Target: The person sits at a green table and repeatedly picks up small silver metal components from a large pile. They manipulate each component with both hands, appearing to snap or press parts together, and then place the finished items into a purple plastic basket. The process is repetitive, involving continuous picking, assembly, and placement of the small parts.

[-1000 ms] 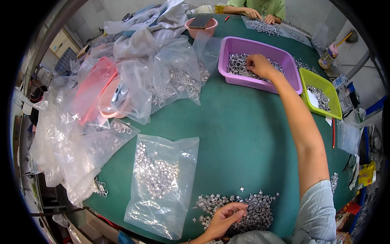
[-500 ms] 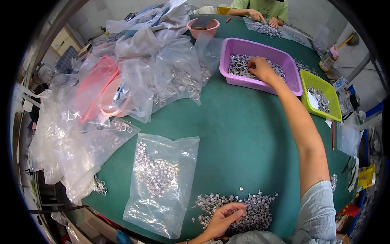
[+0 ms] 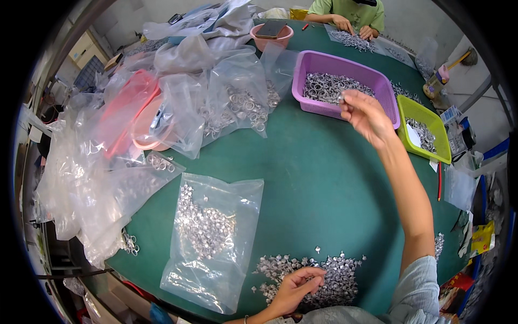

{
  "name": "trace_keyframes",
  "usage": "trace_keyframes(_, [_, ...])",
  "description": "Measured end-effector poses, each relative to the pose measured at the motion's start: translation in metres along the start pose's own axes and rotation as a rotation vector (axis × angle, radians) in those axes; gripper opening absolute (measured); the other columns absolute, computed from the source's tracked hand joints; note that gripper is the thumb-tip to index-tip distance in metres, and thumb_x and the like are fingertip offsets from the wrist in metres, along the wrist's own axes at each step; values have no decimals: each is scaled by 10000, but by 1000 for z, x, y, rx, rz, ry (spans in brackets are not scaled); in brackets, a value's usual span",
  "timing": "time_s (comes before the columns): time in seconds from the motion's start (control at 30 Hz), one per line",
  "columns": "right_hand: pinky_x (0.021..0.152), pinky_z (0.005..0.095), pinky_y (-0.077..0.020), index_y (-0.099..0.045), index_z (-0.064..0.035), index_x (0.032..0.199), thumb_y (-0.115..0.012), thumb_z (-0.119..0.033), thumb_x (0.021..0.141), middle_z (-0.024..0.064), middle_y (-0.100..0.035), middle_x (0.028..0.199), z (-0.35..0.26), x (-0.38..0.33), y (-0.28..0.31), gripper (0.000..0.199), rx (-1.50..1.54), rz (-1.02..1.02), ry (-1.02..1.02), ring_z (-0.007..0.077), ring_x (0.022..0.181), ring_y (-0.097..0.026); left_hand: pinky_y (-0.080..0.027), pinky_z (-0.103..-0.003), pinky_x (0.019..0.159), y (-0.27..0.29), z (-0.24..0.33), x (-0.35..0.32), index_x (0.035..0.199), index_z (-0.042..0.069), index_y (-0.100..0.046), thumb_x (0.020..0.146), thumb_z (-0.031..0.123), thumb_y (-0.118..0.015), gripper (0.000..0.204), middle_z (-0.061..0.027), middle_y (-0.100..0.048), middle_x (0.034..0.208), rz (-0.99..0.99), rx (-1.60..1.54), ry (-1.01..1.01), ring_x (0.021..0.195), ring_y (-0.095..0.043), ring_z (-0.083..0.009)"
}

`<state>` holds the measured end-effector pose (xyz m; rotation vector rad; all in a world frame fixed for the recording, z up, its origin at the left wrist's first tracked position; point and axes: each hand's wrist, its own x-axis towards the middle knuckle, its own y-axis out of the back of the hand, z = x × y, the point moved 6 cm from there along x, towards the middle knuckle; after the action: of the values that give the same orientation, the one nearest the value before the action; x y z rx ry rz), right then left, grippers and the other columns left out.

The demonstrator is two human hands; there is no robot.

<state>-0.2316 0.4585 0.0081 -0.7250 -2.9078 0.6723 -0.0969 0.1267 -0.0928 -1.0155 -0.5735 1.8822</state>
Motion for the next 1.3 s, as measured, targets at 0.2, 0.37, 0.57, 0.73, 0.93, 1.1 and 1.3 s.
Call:
trace_keyframes(0.2, [646,241,-455,-585,-1,933,-584,-29,825,64,-577,838,-12,-43,-32,111,72,-135,9,117,738,-523,-356,-222,588,-2,0,0,1056,-21,-562,881,29,-519,187,-59,-550,808,-8,-1,-7,669,-446,-91])
trace_keyframes(0.37, [615,223,-427,-593,6,930,-601,-47,811,46,-581,821,-21,-32,-20,131,-121,74,108,96,715,-505,-353,-224,593,-1,1,-2,1057,-21,-562,883,38,-519,188,-57,-548,803,3,18,-9,672,-445,-93])
trace_keyframes(0.57, [597,260,-439,-640,5,832,-619,-82,750,39,-615,730,-20,39,92,121,-838,324,140,112,643,-535,-356,-233,600,-4,2,0,1065,-21,-559,879,32,-522,198,-57,-548,805,-13,15,4,675,-447,-97])
trace_keyframes(0.73, [669,318,-474,-665,-16,801,-633,-121,711,103,-655,728,-10,64,107,142,-1346,340,174,202,704,-626,-355,-231,601,1,-2,0,1066,-24,-559,877,34,-525,200,-60,-549,812,4,-18,20,678,-451,-98])
trace_keyframes(0.93, [725,363,-487,-672,-20,839,-619,-142,728,156,-660,795,-3,103,98,174,-1332,404,369,300,788,-638,-364,-216,599,4,-5,1,1077,-12,-562,879,52,-535,210,-48,-557,832,2,-19,39,683,-460,-84])
trace_keyframes(1.1, [756,380,-484,-671,-31,865,-618,-139,728,160,-657,848,10,135,91,182,-1477,358,403,312,838,-628,-361,-228,598,4,-4,1,1071,-14,-566,874,41,-539,206,-55,-554,836,23,3,56,693,-465,-93])
trace_keyframes(1.3, [755,372,-483,-655,-15,840,-613,-93,715,153,-656,834,8,131,92,153,-1461,354,416,302,826,-627,-361,-230,600,3,-4,0,1071,-11,-566,876,41,-533,204,-51,-553,822,-2,-40,40,686,-464,-95])
